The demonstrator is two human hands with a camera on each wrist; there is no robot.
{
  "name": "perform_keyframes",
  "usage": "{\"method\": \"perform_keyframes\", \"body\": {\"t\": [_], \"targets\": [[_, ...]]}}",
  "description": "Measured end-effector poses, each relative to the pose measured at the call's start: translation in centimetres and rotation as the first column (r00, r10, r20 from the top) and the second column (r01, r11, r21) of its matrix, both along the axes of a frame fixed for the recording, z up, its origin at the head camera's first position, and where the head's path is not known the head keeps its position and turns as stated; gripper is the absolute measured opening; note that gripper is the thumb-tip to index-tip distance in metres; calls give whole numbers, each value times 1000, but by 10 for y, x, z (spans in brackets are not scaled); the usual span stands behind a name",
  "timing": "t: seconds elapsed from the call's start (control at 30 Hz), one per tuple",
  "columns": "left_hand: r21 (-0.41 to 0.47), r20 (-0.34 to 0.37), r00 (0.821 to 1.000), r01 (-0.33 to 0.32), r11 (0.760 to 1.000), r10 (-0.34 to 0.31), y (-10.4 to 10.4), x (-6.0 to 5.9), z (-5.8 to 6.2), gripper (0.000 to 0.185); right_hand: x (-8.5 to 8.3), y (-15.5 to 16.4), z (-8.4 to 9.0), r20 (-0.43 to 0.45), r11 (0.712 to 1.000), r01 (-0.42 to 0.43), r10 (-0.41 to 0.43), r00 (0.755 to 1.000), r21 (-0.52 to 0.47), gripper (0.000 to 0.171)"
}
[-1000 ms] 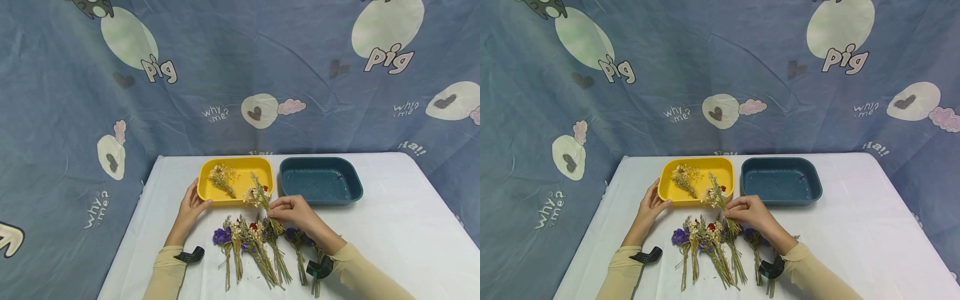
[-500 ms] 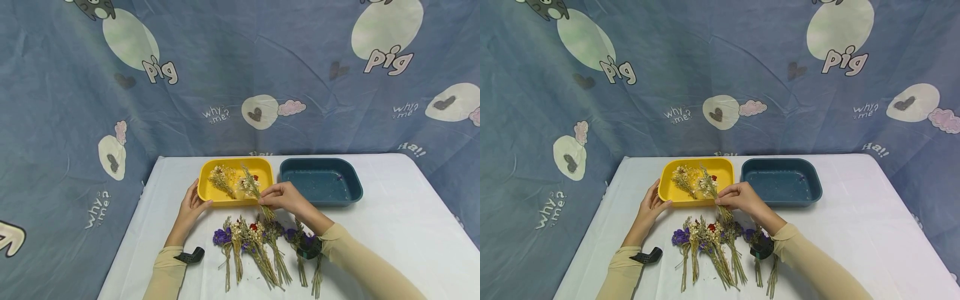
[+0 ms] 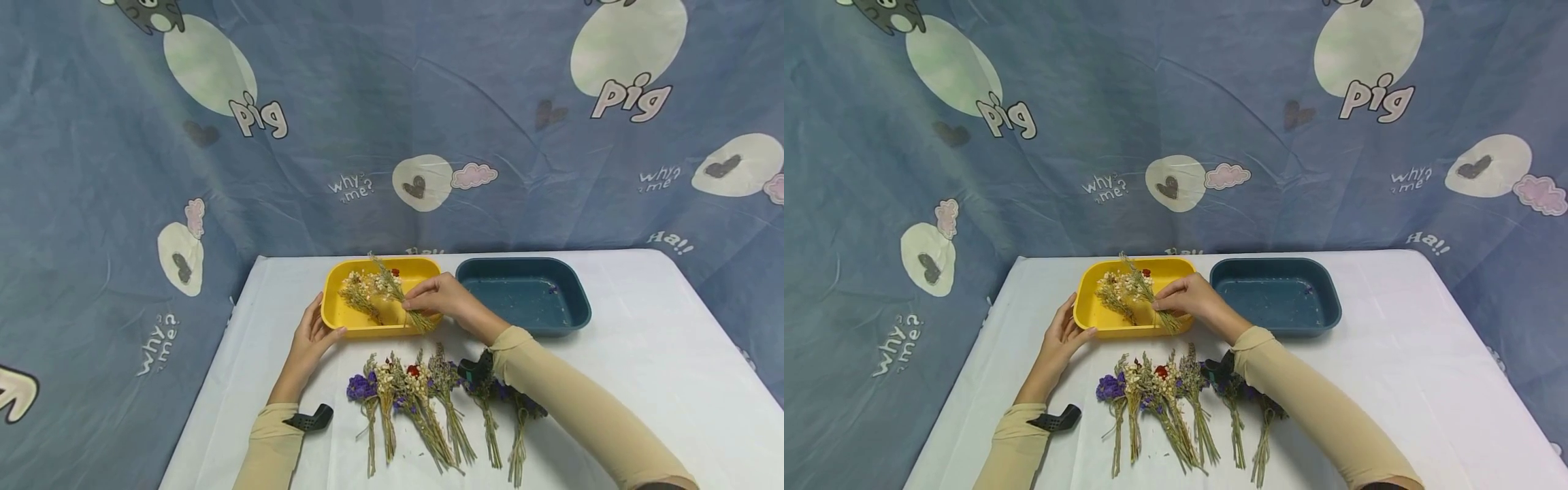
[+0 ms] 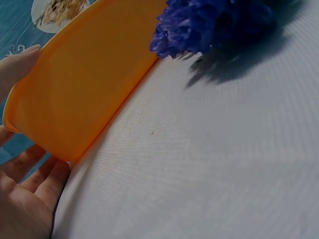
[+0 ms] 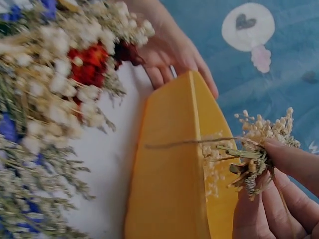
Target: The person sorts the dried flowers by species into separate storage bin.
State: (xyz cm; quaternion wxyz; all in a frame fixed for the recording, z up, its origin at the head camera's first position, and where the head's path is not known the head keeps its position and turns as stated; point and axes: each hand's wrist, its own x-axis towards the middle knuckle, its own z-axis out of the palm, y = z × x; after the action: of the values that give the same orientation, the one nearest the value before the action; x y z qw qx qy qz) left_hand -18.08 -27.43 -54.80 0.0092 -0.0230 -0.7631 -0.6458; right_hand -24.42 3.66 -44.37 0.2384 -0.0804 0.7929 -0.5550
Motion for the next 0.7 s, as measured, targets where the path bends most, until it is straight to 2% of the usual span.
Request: {"method": "perform_keyframes", "body": {"t": [0.2, 0.5, 0.7], "targets": [[1, -9, 1000, 5, 1000, -5, -1, 0, -2, 94, -15, -20, 0, 40, 1000, 4, -4, 999, 0, 23], [5, -17, 1000, 7, 1000, -6, -1, 1, 0, 94, -36, -47, -7, 3, 997, 13, -14, 1000, 81, 19], [13, -6, 1000, 9, 1000, -9, -1, 1, 1, 95, -45, -58, -7, -20, 994, -30, 32, 999, 101, 18]]}}
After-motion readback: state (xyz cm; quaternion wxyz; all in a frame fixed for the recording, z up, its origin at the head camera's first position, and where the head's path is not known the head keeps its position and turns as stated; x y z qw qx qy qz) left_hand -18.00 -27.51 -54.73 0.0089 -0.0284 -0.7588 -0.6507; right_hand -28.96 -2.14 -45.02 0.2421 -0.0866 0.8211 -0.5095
